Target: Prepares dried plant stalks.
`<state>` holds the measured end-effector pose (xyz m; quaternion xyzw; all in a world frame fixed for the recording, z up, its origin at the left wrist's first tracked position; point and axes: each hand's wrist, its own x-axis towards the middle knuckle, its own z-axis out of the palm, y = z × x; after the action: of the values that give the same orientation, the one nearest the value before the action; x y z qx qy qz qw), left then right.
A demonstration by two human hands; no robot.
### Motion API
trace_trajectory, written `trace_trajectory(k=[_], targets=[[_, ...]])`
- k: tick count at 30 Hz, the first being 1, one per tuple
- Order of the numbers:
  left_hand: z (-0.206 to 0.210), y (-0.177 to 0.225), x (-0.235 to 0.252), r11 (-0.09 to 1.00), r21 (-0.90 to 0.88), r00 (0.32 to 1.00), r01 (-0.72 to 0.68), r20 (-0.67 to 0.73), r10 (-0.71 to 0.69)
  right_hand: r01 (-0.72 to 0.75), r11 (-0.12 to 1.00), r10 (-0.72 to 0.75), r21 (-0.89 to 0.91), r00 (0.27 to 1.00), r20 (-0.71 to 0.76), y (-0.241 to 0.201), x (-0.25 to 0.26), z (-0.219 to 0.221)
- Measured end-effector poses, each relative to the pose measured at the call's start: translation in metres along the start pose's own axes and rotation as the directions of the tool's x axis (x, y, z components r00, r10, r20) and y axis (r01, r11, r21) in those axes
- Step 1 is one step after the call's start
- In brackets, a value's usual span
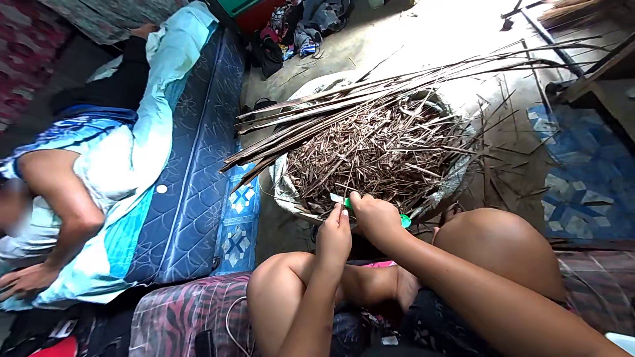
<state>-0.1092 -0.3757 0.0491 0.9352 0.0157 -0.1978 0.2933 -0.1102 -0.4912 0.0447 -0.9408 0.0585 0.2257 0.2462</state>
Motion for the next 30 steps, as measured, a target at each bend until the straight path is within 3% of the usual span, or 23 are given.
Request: trace_trajectory(k=[3, 8, 15, 20, 25, 30], targets=[[0.0, -0.001, 0.0, 1.0, 0.001, 1.0, -0.004, 0.012, 0.004, -0.012, 1.0, 0.012, -0.003, 0.997, -0.07, 0.003, 0.003, 0.004], [-0.001, -0.008, -0.012, 0.998, 0.061, 0.999, 0.001, 0.037, -0.003, -0.167, 0.985, 0.167, 0.052, 0.986, 0.002, 0.023, 0.017, -0.018], [0.001, 0.004, -0.018, 0.943, 0.331, 0.994, 0.045, -0.105, -0.01, -0.03, 0.993, 0.006, 0.117, 0.98, 0.199, -0.007, -0.019, -0.005], [0.011, 0.0, -0.019, 0.934, 0.358, 0.994, 0.009, -0.105, 0.031, -0.069, 0.997, 0.063, 0.033, 0.986, 0.156, 0.002, -0.002, -0.004], [0.012, 0.001, -0.023, 0.93, 0.367, 0.987, -0.035, -0.134, 0.09, -0.148, 0.987, 0.141, 0.064, 0.984, 0.109, 0.01, 0.009, -0.012], [0.005, 0.004, -0.023, 0.94, 0.341, 0.991, -0.006, -0.121, 0.05, -0.023, 0.995, 0.007, 0.096, 0.986, 0.164, -0.004, -0.014, -0.006]])
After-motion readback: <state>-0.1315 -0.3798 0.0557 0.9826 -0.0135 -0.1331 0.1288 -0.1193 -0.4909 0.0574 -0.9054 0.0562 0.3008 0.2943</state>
